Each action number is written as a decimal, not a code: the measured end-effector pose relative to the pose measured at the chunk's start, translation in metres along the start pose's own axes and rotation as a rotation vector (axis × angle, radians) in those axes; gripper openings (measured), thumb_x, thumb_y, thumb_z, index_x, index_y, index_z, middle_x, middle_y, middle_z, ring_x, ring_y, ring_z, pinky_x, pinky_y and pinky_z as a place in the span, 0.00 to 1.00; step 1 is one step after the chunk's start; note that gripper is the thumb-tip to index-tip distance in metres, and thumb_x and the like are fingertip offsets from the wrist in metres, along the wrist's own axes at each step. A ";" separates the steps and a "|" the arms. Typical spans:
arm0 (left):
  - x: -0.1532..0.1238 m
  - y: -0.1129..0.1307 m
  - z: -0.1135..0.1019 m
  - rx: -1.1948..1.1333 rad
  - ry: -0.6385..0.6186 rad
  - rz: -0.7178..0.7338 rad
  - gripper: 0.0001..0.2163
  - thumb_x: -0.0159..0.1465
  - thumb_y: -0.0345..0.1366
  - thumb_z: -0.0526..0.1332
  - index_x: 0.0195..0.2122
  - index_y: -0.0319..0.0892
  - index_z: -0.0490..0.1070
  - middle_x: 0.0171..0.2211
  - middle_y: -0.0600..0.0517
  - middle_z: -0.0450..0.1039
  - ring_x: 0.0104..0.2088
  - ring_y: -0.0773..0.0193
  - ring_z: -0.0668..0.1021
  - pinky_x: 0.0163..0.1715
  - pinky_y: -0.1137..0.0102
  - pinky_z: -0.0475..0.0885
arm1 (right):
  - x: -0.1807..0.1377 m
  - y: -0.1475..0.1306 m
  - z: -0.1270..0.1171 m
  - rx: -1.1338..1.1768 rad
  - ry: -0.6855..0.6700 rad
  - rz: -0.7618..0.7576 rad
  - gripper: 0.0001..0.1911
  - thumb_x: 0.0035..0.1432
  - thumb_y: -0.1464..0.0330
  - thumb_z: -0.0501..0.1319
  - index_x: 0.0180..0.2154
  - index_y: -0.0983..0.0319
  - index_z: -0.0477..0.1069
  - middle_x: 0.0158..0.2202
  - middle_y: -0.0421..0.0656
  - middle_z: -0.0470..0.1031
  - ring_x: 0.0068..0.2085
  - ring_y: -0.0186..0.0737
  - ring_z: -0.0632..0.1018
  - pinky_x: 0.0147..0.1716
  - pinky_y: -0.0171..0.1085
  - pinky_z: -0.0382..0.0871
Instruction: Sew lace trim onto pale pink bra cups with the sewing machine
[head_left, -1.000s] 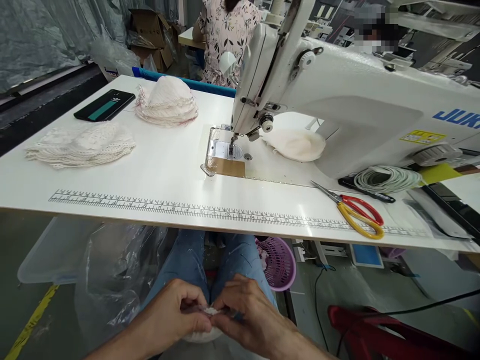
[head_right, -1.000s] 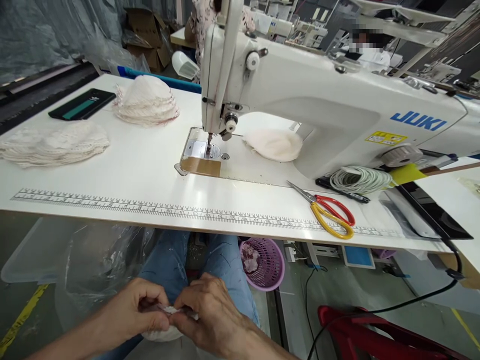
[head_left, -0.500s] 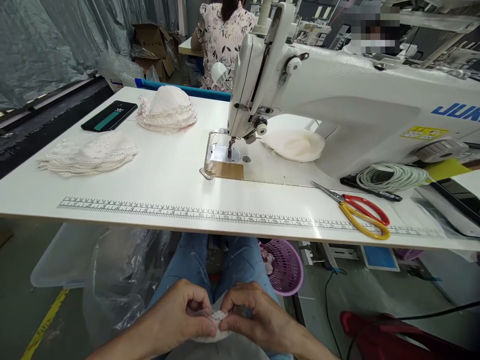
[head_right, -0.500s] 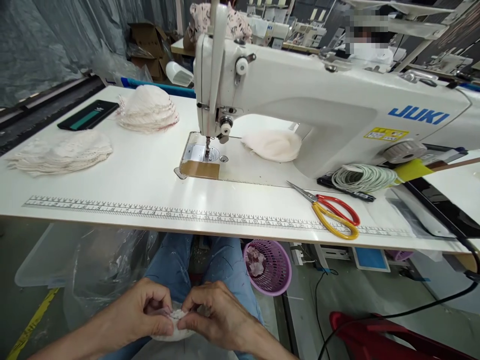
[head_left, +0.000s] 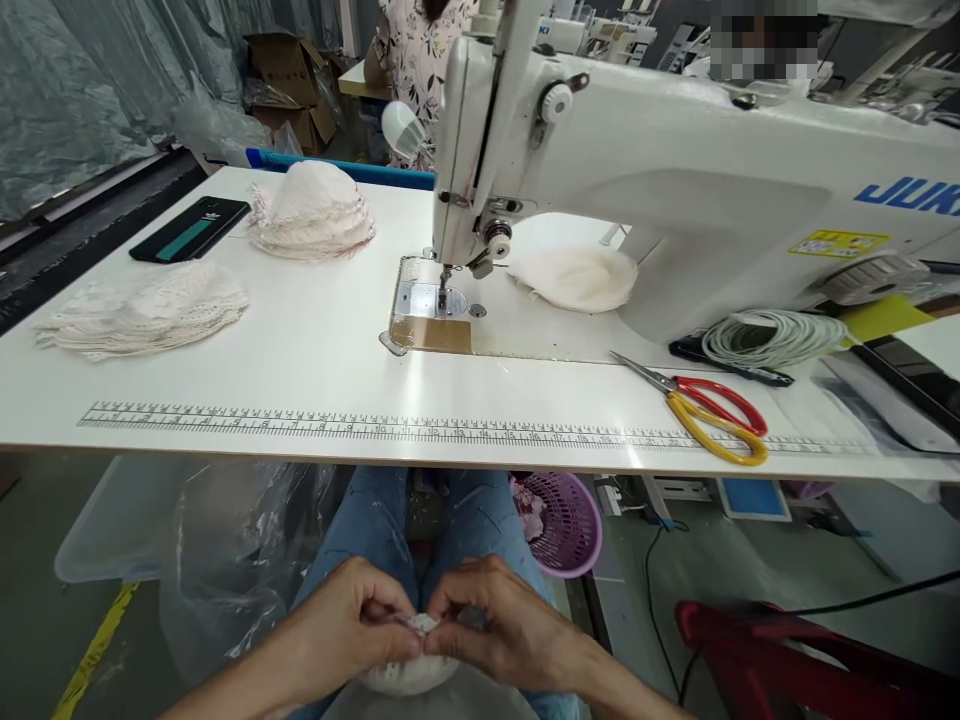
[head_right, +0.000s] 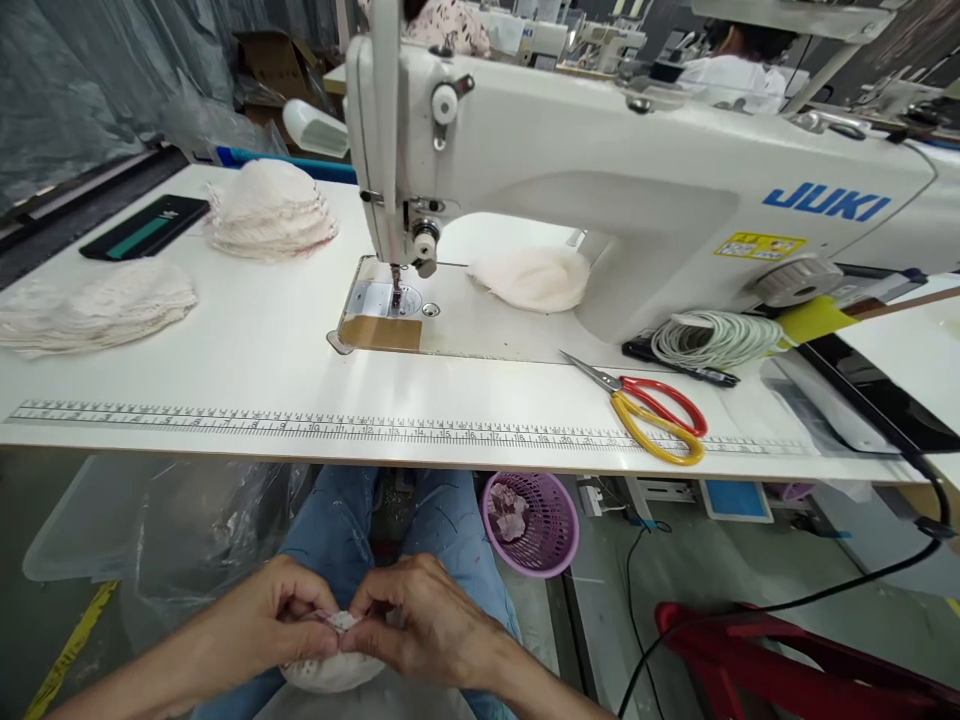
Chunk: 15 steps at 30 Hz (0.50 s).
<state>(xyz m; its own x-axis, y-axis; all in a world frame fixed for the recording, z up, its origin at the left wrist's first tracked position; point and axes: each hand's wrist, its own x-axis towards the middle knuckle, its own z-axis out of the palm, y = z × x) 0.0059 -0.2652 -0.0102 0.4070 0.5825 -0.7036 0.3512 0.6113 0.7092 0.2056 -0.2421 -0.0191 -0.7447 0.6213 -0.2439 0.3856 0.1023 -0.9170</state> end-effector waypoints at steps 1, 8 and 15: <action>0.002 -0.001 0.001 0.000 -0.003 0.002 0.08 0.49 0.36 0.62 0.18 0.37 0.69 0.14 0.61 0.52 0.19 0.72 0.55 0.19 0.73 0.46 | -0.001 0.002 0.000 0.013 -0.006 0.017 0.11 0.56 0.62 0.62 0.34 0.64 0.75 0.26 0.40 0.73 0.29 0.33 0.74 0.27 0.27 0.61; 0.012 -0.001 0.005 -0.054 -0.039 -0.006 0.19 0.47 0.51 0.67 0.22 0.37 0.69 0.17 0.60 0.55 0.21 0.71 0.57 0.21 0.74 0.50 | -0.009 0.009 -0.007 0.101 0.026 0.001 0.10 0.56 0.64 0.60 0.33 0.65 0.73 0.23 0.38 0.70 0.26 0.30 0.70 0.24 0.26 0.60; 0.021 0.014 0.017 -0.041 -0.098 -0.012 0.30 0.41 0.60 0.67 0.30 0.35 0.71 0.17 0.61 0.56 0.20 0.72 0.55 0.21 0.74 0.48 | -0.021 0.009 -0.020 0.030 0.068 -0.019 0.08 0.56 0.65 0.60 0.32 0.65 0.72 0.23 0.37 0.68 0.24 0.29 0.68 0.23 0.26 0.58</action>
<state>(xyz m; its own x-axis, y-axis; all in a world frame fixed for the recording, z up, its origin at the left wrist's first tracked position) 0.0336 -0.2529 -0.0141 0.4841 0.5212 -0.7029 0.3224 0.6405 0.6970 0.2354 -0.2386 -0.0165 -0.7124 0.6712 -0.2052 0.3543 0.0916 -0.9306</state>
